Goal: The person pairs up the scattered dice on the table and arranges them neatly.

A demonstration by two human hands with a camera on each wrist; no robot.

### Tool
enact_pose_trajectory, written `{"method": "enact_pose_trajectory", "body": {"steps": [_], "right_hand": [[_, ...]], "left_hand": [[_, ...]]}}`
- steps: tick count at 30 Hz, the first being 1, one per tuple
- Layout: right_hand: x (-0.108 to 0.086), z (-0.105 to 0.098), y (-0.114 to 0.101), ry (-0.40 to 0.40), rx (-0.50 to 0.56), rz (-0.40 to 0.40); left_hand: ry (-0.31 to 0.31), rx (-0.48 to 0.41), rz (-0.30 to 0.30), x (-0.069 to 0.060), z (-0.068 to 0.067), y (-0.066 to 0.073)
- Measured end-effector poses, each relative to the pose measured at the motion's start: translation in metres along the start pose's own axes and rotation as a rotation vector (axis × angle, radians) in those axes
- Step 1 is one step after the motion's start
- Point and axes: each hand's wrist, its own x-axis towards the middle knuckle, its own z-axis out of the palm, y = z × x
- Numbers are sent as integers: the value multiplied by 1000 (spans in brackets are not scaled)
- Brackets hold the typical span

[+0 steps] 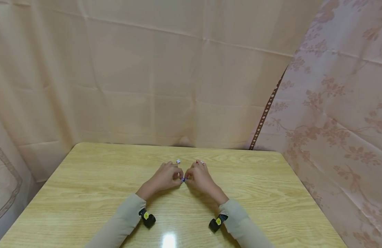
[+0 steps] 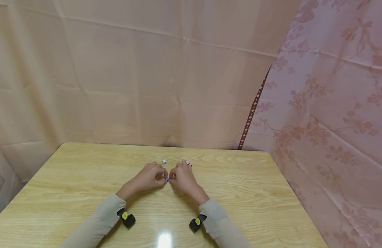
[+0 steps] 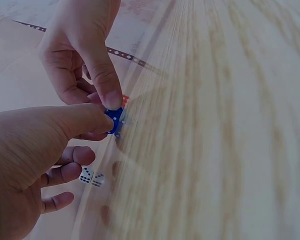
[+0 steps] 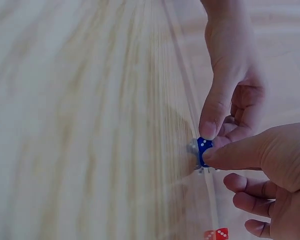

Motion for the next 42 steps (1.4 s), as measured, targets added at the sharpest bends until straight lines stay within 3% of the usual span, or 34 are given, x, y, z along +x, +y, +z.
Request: {"method": "enact_pose_trajectory", "body": {"steps": [42], "right_hand": [[-4,-1,-4,-48,-9,43]], "left_hand": [[4,-9,13,0,-1,-1]]}}
